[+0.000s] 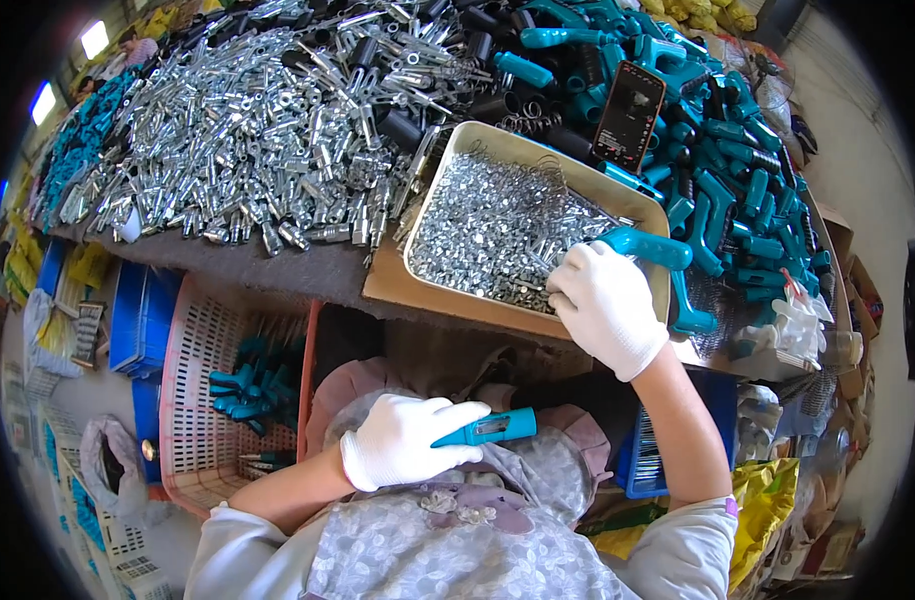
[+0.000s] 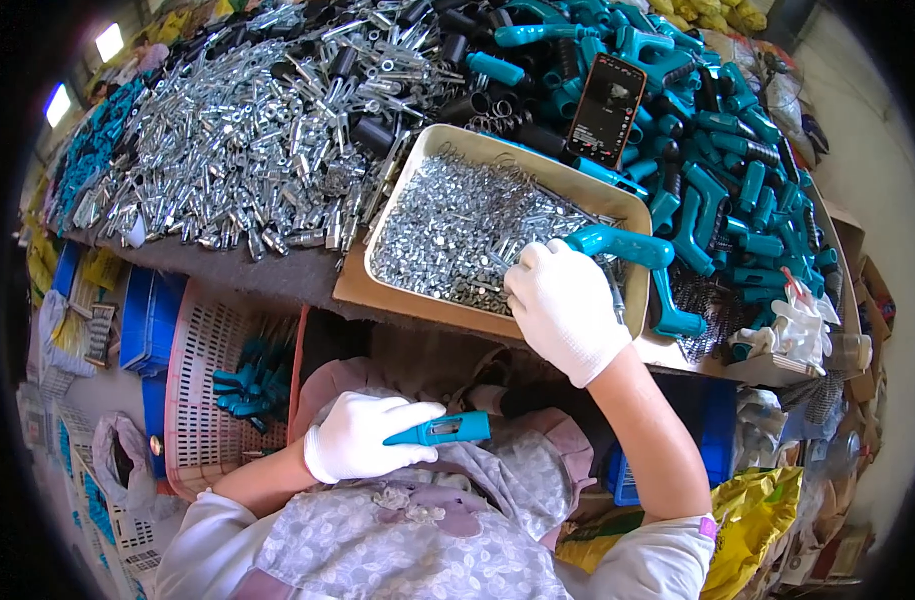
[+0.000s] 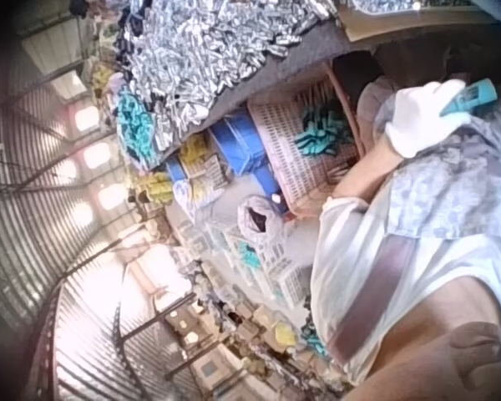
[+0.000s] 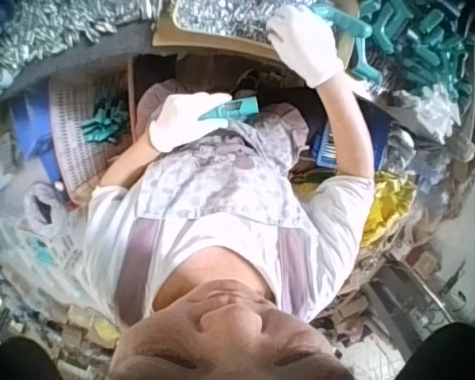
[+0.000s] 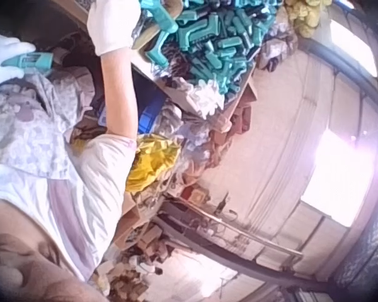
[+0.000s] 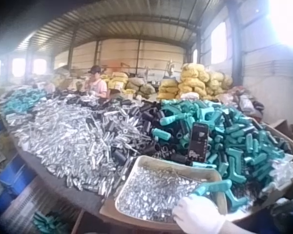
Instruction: Assembling T-handle socket wrenches by manually fitting metal shafts into plastic handles.
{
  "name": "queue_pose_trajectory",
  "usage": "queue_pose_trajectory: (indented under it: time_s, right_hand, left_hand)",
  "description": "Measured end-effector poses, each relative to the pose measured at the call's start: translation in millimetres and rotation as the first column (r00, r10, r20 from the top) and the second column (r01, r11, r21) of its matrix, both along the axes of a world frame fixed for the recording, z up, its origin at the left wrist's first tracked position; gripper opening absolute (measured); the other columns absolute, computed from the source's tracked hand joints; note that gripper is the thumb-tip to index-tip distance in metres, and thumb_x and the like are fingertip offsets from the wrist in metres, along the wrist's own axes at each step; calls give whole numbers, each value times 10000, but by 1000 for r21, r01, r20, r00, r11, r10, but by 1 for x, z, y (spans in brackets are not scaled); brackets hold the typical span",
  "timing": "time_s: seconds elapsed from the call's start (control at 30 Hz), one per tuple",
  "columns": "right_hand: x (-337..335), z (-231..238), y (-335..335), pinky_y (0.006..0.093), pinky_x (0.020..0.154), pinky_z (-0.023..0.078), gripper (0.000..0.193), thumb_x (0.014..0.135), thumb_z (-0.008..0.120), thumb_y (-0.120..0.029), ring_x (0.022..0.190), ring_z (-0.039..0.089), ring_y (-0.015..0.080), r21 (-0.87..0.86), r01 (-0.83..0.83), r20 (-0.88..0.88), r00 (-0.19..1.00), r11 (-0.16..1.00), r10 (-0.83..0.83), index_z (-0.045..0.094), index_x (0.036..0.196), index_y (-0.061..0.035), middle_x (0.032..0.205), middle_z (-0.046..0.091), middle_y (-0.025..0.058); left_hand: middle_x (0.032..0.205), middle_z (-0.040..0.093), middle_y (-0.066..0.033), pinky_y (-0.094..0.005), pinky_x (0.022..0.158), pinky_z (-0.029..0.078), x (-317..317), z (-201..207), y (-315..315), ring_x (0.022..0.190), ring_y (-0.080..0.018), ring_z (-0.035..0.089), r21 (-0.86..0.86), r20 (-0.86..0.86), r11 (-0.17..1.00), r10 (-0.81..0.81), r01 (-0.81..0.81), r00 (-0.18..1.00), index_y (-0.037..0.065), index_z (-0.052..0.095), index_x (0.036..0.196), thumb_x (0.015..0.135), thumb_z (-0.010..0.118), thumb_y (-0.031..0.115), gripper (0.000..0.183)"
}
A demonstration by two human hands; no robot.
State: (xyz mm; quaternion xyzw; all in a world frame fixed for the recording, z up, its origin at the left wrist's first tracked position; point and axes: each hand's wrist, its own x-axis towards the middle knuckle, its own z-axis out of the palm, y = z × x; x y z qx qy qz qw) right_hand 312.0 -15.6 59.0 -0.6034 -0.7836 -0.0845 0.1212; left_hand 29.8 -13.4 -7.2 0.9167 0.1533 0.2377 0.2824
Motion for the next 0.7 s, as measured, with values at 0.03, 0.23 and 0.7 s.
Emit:
queue_pose_trajectory:
  time_s: [0.03, 0.23, 0.7]
  right_hand:
    - [0, 0, 1, 421, 750, 492, 97, 802, 650, -149, 864, 583, 306, 14, -11, 30, 999, 1000, 11, 642, 743, -72, 854, 595, 111]
    - [-28, 15, -27, 408, 723, 520, 37, 802, 664, -73, 804, 646, 327, -78, 20, -445, 894, 997, -53, 657, 838, -69, 817, 651, 113]
    - [-48, -15, -59, 368, 744, 533, 82, 775, 702, -60, 826, 638, 309, -183, -241, -652, 755, 953, 65, 674, 848, -88, 859, 645, 94]
  left_hand:
    - [770, 655, -77, -364, 545, 521, -2, 0, 1, 607, -266, 664, -13, -8, 1000, 8, -8, 1000, 125, 661, 1176, 814, 761, 369, 448]
    - [751, 658, -80, -361, 555, 529, -14, -6, 10, 622, -264, 670, -1, -52, 1000, 13, -13, 999, 121, 663, 1150, 818, 757, 366, 422]
    - [718, 647, -72, -376, 560, 537, 2, -2, 9, 620, -273, 672, -14, -92, 1000, 5, -6, 996, 132, 665, 1041, 826, 732, 374, 331]
